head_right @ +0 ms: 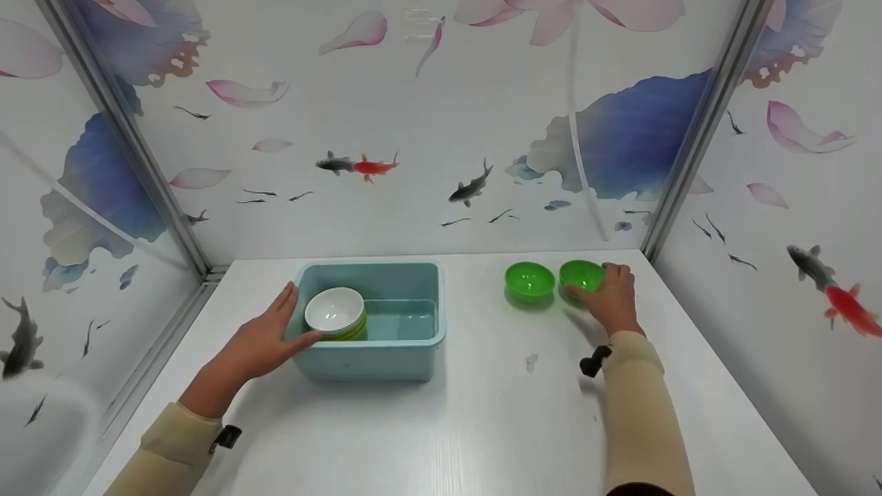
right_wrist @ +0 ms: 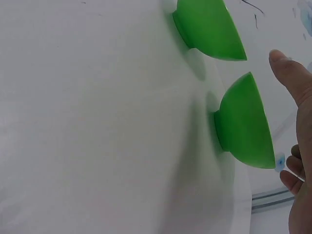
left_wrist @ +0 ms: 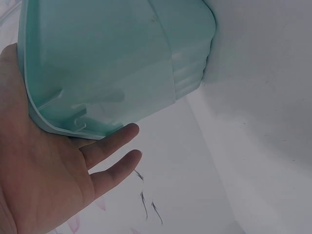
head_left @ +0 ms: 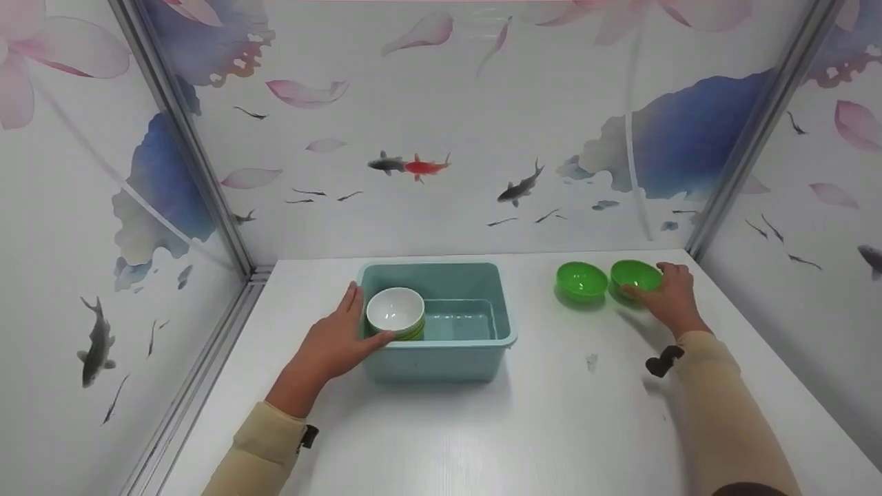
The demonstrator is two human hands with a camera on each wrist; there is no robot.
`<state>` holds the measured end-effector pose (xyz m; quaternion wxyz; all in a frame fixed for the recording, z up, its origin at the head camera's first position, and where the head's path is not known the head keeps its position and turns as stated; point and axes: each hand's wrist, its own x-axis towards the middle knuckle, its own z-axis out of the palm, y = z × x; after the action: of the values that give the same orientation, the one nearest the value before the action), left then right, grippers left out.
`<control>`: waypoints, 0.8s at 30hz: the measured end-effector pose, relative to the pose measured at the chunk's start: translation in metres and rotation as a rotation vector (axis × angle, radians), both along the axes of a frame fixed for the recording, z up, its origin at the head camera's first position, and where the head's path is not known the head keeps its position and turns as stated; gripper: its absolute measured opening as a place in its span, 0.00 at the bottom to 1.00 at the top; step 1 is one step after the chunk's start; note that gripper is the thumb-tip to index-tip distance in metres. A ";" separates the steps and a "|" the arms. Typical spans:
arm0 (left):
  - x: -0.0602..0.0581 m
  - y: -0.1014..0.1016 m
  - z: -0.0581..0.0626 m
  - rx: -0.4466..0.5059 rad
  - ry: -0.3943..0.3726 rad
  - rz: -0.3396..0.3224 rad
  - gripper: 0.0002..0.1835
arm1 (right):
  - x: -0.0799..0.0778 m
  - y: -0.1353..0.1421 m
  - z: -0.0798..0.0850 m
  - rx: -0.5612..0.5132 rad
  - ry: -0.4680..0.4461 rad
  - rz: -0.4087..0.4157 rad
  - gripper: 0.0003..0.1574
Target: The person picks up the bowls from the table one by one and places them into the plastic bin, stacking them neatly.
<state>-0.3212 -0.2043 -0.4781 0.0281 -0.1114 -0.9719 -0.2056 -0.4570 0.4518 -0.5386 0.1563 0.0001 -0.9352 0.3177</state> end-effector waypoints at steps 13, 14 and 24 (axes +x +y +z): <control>-0.001 -0.001 -0.002 0.009 0.001 -0.001 0.65 | -0.012 0.007 -0.003 -0.007 -0.160 -0.032 0.89; -0.001 -0.001 -0.002 0.010 0.001 -0.002 0.65 | -0.013 0.007 -0.003 -0.004 -0.167 -0.035 0.90; 0.000 -0.002 -0.002 0.005 0.001 0.001 0.65 | 0.000 0.003 -0.007 -0.059 -0.250 -0.044 0.90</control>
<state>-0.3215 -0.2063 -0.4797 0.0290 -0.1110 -0.9714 -0.2079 -0.4569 0.4548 -0.5453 0.0452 -0.0644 -0.9374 0.3393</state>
